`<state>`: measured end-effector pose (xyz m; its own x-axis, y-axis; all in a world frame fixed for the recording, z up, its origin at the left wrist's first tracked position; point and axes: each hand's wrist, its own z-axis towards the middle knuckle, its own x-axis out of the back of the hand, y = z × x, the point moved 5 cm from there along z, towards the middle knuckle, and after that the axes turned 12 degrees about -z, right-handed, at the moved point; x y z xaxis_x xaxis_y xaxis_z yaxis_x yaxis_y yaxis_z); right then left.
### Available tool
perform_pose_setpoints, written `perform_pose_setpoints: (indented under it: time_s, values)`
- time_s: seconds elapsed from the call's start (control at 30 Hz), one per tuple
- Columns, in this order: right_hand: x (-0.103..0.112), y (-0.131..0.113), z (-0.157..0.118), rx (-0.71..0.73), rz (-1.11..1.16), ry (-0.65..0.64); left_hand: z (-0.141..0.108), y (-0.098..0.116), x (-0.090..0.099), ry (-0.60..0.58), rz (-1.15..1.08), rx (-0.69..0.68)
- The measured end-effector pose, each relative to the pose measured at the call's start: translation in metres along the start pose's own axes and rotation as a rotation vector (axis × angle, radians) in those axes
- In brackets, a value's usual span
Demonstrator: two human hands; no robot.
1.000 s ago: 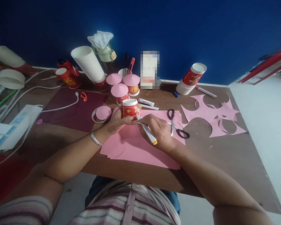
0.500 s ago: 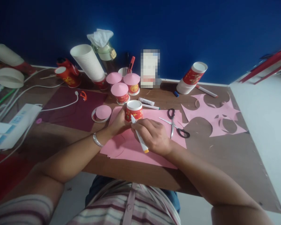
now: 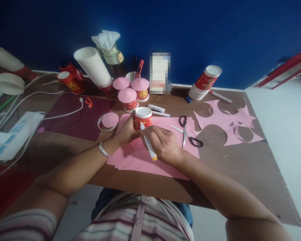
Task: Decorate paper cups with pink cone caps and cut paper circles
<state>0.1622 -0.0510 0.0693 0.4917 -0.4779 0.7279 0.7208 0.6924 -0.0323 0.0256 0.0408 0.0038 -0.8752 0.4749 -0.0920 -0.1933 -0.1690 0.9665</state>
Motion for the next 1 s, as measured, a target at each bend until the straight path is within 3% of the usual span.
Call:
perform_pose_setpoints:
  time_s: [1.0]
  values:
    - [-0.002,0.009,-0.004,-0.090,0.015,0.019,0.000,-0.001,0.005,0.047,-0.281,0.178]
